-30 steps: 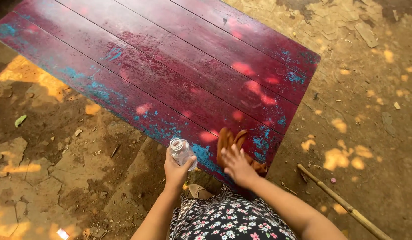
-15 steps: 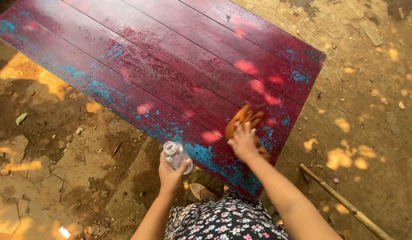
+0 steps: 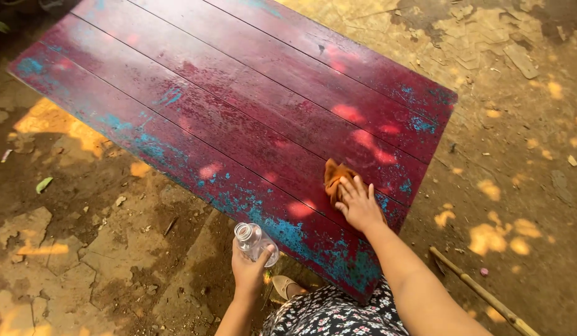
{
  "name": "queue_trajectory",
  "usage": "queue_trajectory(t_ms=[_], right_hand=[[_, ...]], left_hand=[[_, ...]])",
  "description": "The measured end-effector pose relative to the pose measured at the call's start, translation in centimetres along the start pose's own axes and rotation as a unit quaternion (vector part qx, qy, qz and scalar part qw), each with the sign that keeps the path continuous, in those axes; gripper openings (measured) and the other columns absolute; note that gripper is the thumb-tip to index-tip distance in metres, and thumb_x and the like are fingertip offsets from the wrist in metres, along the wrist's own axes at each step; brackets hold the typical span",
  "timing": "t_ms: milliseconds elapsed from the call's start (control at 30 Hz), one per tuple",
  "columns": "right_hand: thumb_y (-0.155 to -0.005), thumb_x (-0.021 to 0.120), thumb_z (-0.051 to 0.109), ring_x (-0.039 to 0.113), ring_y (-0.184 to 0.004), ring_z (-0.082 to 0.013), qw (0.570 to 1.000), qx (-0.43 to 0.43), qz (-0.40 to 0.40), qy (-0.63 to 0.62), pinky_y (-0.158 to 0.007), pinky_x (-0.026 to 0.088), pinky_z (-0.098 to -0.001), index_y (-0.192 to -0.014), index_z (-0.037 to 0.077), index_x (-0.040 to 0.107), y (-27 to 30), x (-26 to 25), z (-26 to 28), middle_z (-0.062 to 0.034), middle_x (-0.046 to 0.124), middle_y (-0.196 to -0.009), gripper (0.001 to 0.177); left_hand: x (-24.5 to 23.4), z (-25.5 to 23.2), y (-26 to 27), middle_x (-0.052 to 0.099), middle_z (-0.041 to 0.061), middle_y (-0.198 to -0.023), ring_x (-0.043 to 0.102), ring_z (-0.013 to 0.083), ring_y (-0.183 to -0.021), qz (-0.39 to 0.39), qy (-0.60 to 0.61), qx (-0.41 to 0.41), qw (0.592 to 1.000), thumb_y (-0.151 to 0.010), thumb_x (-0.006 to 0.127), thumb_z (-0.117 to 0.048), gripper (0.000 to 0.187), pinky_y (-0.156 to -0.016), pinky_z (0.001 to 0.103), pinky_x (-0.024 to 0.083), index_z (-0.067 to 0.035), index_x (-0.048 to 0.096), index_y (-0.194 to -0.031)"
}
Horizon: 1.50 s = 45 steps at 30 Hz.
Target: The person is wiping a purple-painted wooden table with a wet cloth, holding a plastic water bottle in the other hand.
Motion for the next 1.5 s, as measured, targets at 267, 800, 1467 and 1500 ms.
queue_trajectory(t_ms=[267,800,1467,1500], right_hand=[[-0.099,0.041,0.056,0.015,-0.155,-0.0325,0.993,-0.041,-0.109,0.021,-0.124,0.015,-0.0568,-0.153,0.015,0.042,-5.9,0.7,-2.8,-0.0009,0.022,-0.168,0.068],[-0.085,0.075,0.039,0.029,-0.151,-0.0321,0.886,-0.447,-0.020,-0.122,-0.121,0.018,-0.0617,-0.140,0.023,0.059,3.8,2.9,-12.1,-0.0019,0.045,-0.156,0.059],[-0.092,0.063,0.039,0.025,-0.151,-0.0337,0.858,-0.506,-0.027,-0.079,-0.120,0.018,-0.0556,-0.151,0.012,0.051,2.7,1.5,-12.4,-0.0093,0.038,-0.161,0.066],[-0.089,0.064,0.036,0.026,-0.148,-0.0352,0.888,-0.458,-0.017,-0.038,-0.117,0.019,-0.0571,-0.151,0.012,0.048,0.8,1.4,-14.4,-0.0114,0.037,-0.157,0.069]], left_hand=[[0.5,3.0,1.5,0.067,0.006,-0.116,0.067,0.0180,-0.105,-0.097,0.030,0.006,0.995,-0.073,0.085,-0.003,0.064,-0.094,0.035,0.054,-0.007,0.054,-0.129],[17.1,3.7,3.8,0.063,0.006,-0.124,0.063,0.0183,-0.115,-0.211,0.008,0.111,0.971,-0.076,0.085,-0.002,0.064,-0.102,0.034,0.050,-0.004,0.054,-0.131],[17.6,4.9,11.0,0.060,0.007,-0.127,0.063,0.0190,-0.117,-0.260,0.046,0.129,0.956,-0.078,0.084,-0.002,0.070,-0.103,0.036,0.051,-0.005,0.047,-0.137],[17.4,4.8,11.5,0.060,0.006,-0.126,0.063,0.0188,-0.116,-0.258,0.048,0.129,0.956,-0.077,0.084,-0.002,0.069,-0.102,0.036,0.052,-0.005,0.047,-0.136]])
Point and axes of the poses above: each hand's wrist, its own y-axis away from the middle knuckle, its own x-axis out of the palm, z = x × y, the point moved 4 cm from there along -y, towards the middle knuckle
